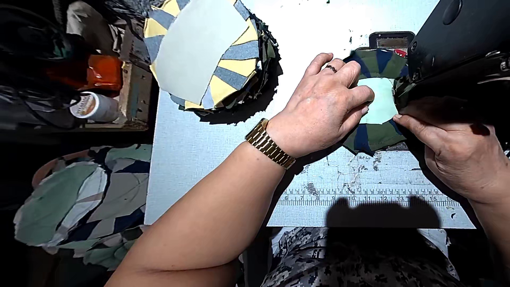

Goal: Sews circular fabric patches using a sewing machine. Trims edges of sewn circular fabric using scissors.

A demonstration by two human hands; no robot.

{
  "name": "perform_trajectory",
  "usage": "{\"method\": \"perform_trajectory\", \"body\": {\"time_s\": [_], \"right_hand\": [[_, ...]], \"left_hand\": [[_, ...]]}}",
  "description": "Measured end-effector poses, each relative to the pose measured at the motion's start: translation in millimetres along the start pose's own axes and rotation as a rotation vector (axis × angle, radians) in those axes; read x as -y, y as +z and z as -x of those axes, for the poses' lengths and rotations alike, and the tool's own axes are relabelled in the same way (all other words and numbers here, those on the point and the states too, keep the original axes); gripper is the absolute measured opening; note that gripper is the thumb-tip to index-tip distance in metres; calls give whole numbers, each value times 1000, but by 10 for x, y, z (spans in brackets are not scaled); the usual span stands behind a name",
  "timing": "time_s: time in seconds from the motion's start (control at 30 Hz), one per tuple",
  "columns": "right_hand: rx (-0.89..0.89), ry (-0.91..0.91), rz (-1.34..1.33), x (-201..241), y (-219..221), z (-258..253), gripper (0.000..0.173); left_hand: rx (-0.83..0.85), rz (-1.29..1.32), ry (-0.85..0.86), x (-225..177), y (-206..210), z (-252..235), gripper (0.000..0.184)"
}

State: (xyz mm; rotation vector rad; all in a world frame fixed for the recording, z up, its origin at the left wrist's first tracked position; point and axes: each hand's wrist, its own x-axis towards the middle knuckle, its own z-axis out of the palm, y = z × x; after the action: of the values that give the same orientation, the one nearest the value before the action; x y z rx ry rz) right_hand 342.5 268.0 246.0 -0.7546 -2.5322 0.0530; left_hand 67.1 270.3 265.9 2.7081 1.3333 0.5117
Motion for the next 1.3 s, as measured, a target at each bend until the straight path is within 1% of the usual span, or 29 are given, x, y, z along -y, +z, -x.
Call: {"method": "perform_trajectory", "body": {"time_s": [0.07, 0.13, 0.2, 0.3, 0.4, 0.6, 0.77, 0.83, 0.9, 0.97, 1.07, 1.13, 1.23, 1.3], "right_hand": [[-21, -3, 18, -18, -8, 10, 29], [-81, -16, 4, -12, 1, 16, 26], [-109, -47, -24, 24, 7, 8, 30], [-8, -108, -49, 74, 56, -32, 37], [51, -138, -49, 77, 90, -56, 34], [24, -83, -28, 45, 50, -9, 33], [14, -27, -23, 5, 26, -2, 33], [-5, -20, -18, -7, 16, 2, 31], [-64, -32, -22, -5, 19, 11, 29], [-89, -59, -40, 31, 29, 13, 32], [12, -101, -60, 87, 58, -27, 39], [64, -116, -63, 80, 94, -40, 39], [68, -115, -33, 75, 79, -42, 36], [60, -92, -9, 75, 61, -37, 35]], "left_hand": [[3, -19, 4, -5, -5, -2, 32], [7, -34, 1, -8, -9, -2, 33], [12, -42, 1, -8, -9, -5, 33], [16, -34, -3, -3, -9, -8, 34], [15, -32, 4, -4, -10, -5, 33], [27, -45, 18, -44, -46, 13, 34], [20, -60, 32, -70, -51, 26, 32], [20, -69, 29, -83, -52, 30, 32], [-2, -75, 33, -89, -35, 29, 33], [-15, -77, 33, -98, -19, 25, 32], [-29, -69, 41, -88, -2, 9, 30], [-37, -36, 53, -64, 20, 4, 30], [-26, 66, 90, -13, 72, -4, 36], [0, 89, 89, -12, 66, -8, 36]]}}
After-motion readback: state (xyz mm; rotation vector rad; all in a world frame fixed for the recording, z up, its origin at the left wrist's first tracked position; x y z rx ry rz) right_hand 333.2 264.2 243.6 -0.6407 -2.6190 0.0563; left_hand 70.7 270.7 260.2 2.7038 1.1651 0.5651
